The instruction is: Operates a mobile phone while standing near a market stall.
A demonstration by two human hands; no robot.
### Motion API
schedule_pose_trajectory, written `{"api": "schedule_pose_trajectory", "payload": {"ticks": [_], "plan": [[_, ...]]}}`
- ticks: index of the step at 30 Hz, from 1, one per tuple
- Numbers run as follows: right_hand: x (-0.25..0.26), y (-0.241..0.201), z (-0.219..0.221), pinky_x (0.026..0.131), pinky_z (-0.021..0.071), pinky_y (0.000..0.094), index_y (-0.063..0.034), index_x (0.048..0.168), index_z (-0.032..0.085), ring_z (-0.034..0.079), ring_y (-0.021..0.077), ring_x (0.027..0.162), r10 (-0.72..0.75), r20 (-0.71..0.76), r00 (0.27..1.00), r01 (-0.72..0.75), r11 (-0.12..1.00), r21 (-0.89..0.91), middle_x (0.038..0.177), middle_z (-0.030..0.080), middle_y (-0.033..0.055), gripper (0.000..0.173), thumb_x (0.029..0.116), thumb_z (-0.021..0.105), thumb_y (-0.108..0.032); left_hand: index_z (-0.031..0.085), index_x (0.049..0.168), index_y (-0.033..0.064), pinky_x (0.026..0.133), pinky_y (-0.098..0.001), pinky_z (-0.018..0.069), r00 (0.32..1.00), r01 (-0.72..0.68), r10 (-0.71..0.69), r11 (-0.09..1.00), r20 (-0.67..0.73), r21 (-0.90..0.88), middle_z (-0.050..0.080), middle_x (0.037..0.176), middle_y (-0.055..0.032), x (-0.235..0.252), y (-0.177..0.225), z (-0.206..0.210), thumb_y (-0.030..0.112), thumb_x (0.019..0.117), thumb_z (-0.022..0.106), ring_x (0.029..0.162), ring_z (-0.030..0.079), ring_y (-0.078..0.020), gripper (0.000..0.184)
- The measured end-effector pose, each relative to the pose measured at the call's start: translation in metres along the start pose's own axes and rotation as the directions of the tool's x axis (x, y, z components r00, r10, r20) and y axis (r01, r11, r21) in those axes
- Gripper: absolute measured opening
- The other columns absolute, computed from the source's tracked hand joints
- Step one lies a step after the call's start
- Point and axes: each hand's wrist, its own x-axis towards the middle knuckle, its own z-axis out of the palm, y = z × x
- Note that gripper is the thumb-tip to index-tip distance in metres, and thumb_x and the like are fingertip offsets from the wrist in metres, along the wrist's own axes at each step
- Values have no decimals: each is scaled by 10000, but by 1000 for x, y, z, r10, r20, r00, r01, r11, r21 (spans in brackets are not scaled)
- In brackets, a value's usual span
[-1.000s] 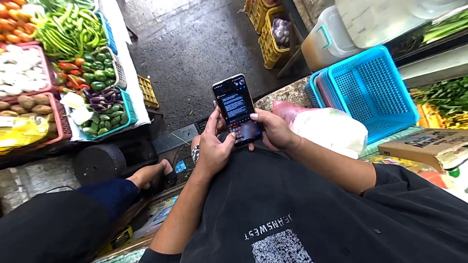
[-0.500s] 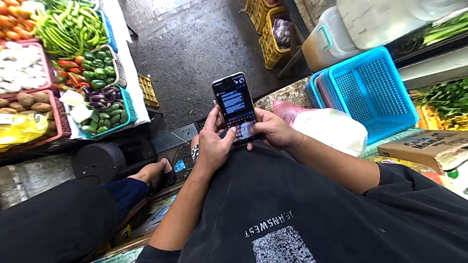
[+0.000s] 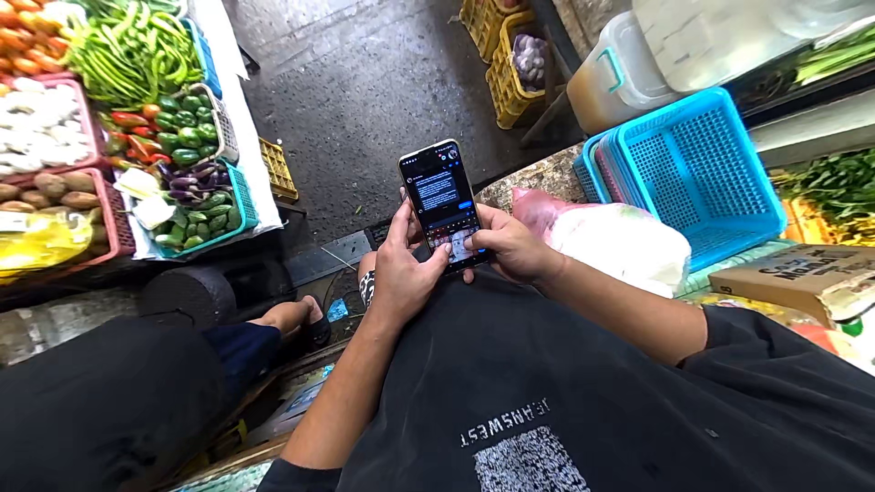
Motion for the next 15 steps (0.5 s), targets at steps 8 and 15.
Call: {"api": "schedule_pose_trajectory", "payload": {"ticks": [8, 15], "plan": [[2, 3, 3, 541, 609, 321, -39, 1281, 547, 726, 215, 749, -25, -22, 999, 24, 1000, -13, 1019, 712, 172, 301, 988, 499, 4, 360, 1565, 116, 956, -361, 609, 1000, 7, -7, 1000, -2, 24, 710, 1232, -27, -1, -1, -1, 122, 844, 790, 1097, 703, -133, 840], [1, 3, 0, 541, 601, 337, -59, 1274, 561, 727, 226, 773, 11, -11, 1000, -10, 998, 61, 1049, 712, 174, 342, 1011, 345, -83, 363, 1564, 87, 964, -373, 597, 1000, 1, 0, 998, 17, -70, 702, 1255, -56, -1, -3, -3, 89, 878, 678, 1122, 693, -161, 755]]}}
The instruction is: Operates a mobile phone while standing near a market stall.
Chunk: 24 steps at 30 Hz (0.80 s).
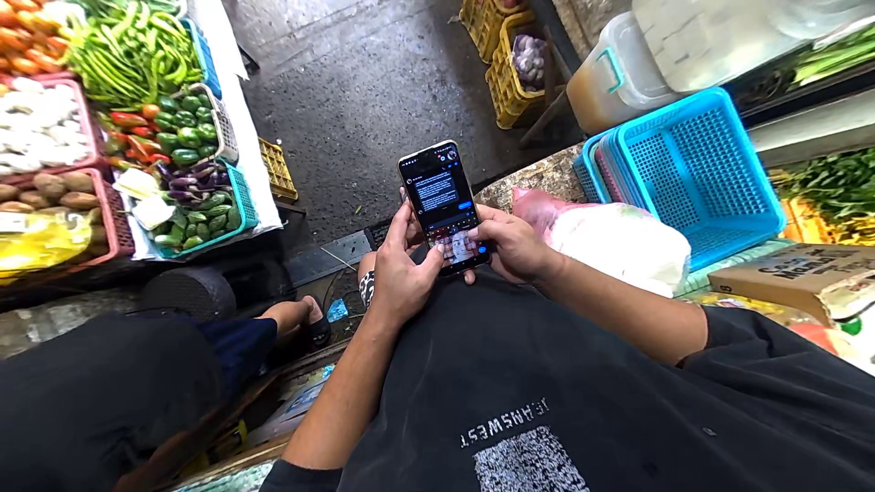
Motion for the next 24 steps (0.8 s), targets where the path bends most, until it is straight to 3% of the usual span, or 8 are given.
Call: {"api": "schedule_pose_trajectory", "payload": {"ticks": [2, 6, 9, 16, 20, 24], "plan": [[0, -1, -1, 553, 606, 345, -55, 1285, 558, 731, 232, 794, 11, 4, 1000, -11, 1000, -11, 1061, 712, 175, 356, 1015, 326, -69, 365, 1563, 81, 954, -376, 600, 1000, 2, -2, 1000, 5, -25, 699, 1258, -67, 1, -1, 0, 65, 878, 646, 1120, 695, -169, 741], [0, -3, -6, 617, 630, 354, -65, 1394, 453, 735, 268, 881, -39, 148, 988, 55, 993, -107, 1155, 691, 192, 483, 935, 486, 81, 362, 1565, 91, 943, -372, 604, 1000, 2, -2, 1000, 2, -20, 697, 1264, -63, 1, 0, 0, 70, 883, 633, 1112, 697, -161, 733], [0, -4, -5, 626, 633, 352, -79, 1413, 430, 733, 266, 888, -49, 174, 984, 74, 988, -136, 1173, 684, 180, 548, 911, 491, 132, 368, 1559, 89, 940, -378, 606, 1000, -12, 12, 1000, -12, -18, 698, 1256, -65, 1, 1, 0, 67, 872, 636, 1110, 698, -166, 737], [-1, -2, -4, 572, 618, 329, -81, 1408, 455, 736, 252, 845, -78, 111, 991, 94, 985, -148, 1145, 698, 179, 485, 955, 516, 80, 349, 1571, 98, 966, -383, 598, 999, -38, 38, 998, 7, 47, 692, 1277, -42, 0, 0, 0, 78, 857, 651, 1143, 684, -150, 775], [0, -2, -3, 519, 596, 302, -96, 1368, 500, 723, 214, 741, -63, 51, 997, 68, 992, -102, 1058, 712, 161, 349, 1030, 430, -37, 350, 1564, 93, 948, -376, 609, 999, -45, 45, 998, -1, 43, 702, 1250, -43, 1, 0, 2, 88, 856, 695, 1117, 696, -150, 787], [2, -2, -1, 512, 588, 290, -86, 1335, 522, 720, 204, 723, -71, 28, 997, 74, 992, -105, 1030, 719, 162, 327, 1015, 479, -36, 352, 1567, 96, 955, -375, 608, 1000, -26, 27, 997, -15, 73, 707, 1238, -38, 2, -2, 3, 108, 858, 746, 1106, 699, -145, 811]]}}
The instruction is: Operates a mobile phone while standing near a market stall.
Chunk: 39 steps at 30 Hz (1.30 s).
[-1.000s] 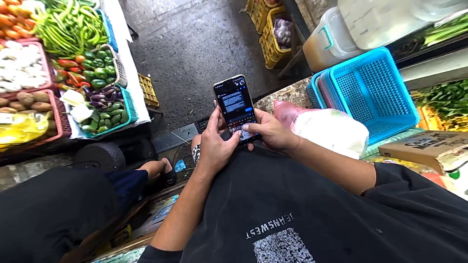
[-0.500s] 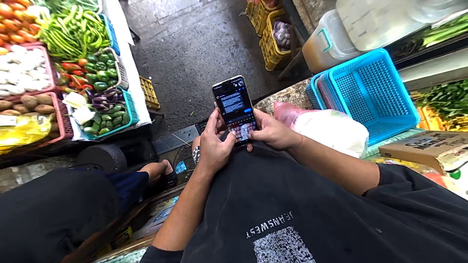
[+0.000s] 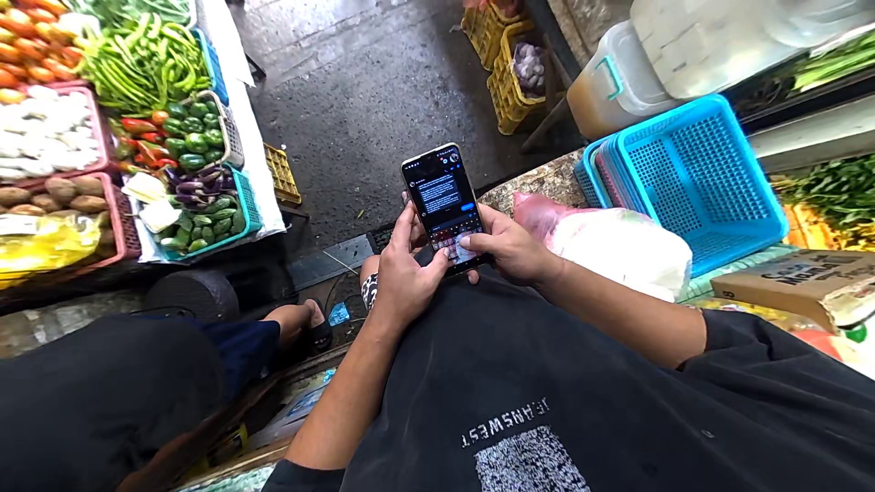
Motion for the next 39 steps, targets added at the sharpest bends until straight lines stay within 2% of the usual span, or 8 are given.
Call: {"api": "schedule_pose_trajectory", "payload": {"ticks": [3, 8, 16, 20, 22, 27, 34, 39], "plan": [[1, 1, 1, 523, 592, 290, -81, 1342, 515, 722, 208, 736, -3, 2, 1000, 3, 1000, -24, 1041, 715, 166, 327, 1022, 507, -16, 345, 1573, 99, 962, -370, 599, 1000, -5, 5, 1000, 8, -9, 702, 1250, -35, 0, 0, -2, 121, 869, 723, 1116, 692, -144, 799], [2, -1, -6, 608, 620, 317, -98, 1427, 422, 730, 244, 857, 13, 136, 991, -6, 999, -50, 1156, 689, 175, 565, 916, 537, 113, 365, 1568, 89, 961, -377, 597, 1000, -8, 9, 999, 9, -52, 693, 1272, -47, 0, -1, -5, 84, 848, 639, 1134, 685, -155, 771], [4, -6, -5, 568, 611, 359, -83, 1367, 517, 727, 239, 817, 88, 14, 996, -89, 995, 35, 1099, 704, 160, 419, 987, 355, -15, 353, 1566, 44, 983, -385, 591, 999, -30, 32, 993, 11, -111, 688, 1280, -91, 3, -6, -4, 47, 867, 626, 1143, 687, -184, 750], [-3, -16, 4, 594, 617, 399, -97, 1425, 439, 722, 223, 858, 94, -24, 995, -95, 995, -34, 1110, 700, 93, 448, 979, 399, -95, 386, 1512, -71, 956, -351, 601, 997, -69, 65, 990, -41, -122, 691, 1257, -133, 1, -1, 1, 94, 861, 660, 1108, 696, -164, 726], [3, -18, 3, 624, 626, 414, -104, 1457, 421, 727, 224, 899, 45, 18, 999, -44, 998, -44, 1140, 702, 92, 491, 967, 447, -81, 408, 1495, -74, 909, -330, 613, 995, -56, 47, 994, -91, -99, 710, 1224, -125, 8, 1, 2, 74, 826, 664, 1057, 715, -132, 732], [13, -5, -6, 679, 632, 433, -116, 1460, 391, 727, 261, 965, -48, 149, 988, 64, 992, -109, 1203, 694, 124, 618, 896, 629, -33, 377, 1505, -87, 972, -373, 591, 994, -17, 6, 995, -112, -101, 688, 1265, -178, 11, -4, 1, 23, 823, 667, 1110, 706, -175, 749], [6, -26, 0, 645, 631, 374, -97, 1432, 435, 726, 193, 886, -12, 84, 996, 19, 996, -85, 1135, 710, 72, 475, 967, 518, -53, 407, 1487, -99, 996, -341, 571, 991, -82, 80, 997, -108, -13, 664, 1298, -188, 15, 13, 0, 126, 888, 686, 1145, 680, -156, 698], [14, -20, 4, 630, 622, 342, -60, 1390, 477, 727, 214, 860, 4, 53, 999, 2, 993, -117, 1111, 709, 131, 422, 975, 550, -28, 407, 1505, -30, 963, -366, 599, 992, -60, 59, 998, -107, -13, 693, 1245, -140, 13, 9, -3, 144, 892, 687, 1102, 702, -166, 696]]}}
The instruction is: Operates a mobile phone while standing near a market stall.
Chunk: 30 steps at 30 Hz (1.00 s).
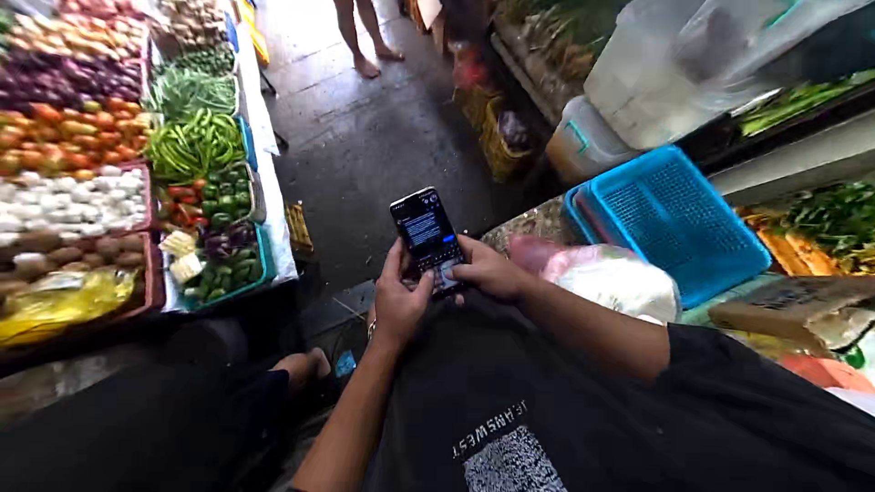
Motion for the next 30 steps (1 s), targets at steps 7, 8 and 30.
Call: {"api": "schedule_pose_trajectory", "payload": {"ticks": [7, 8, 30], "plan": [[-4, 1, 0, 606, 612, 329, -94, 1383, 503, 723, 212, 820, 46, -23, 999, -45, 998, 38, 1069, 713, 136, 354, 1048, 389, -73, 411, 1521, 50, 891, -363, 626, 999, 24, -24, 1000, -23, 3, 731, 1173, -67, -4, 4, 3, 128, 884, 738, 1016, 727, -149, 720], [-4, 2, -2, 612, 616, 333, -90, 1394, 495, 724, 220, 835, 30, 3, 1000, -30, 999, 45, 1088, 709, 143, 365, 1041, 404, -61, 412, 1525, 61, 894, -365, 628, 999, 26, -26, 1000, -29, 7, 734, 1172, -61, -3, 3, 4, 123, 882, 745, 1017, 729, -148, 727], [-4, 7, -9, 567, 607, 312, -85, 1337, 544, 730, 209, 804, -2, 6, 1000, 2, 993, 117, 1067, 716, 151, 318, 1052, 421, -153, 346, 1561, 53, 892, -372, 632, 996, -7, 17, 995, 93, -101, 697, 1255, -91, -5, -2, -2, 49, 869, 654, 1079, 715, -191, 758]]}}
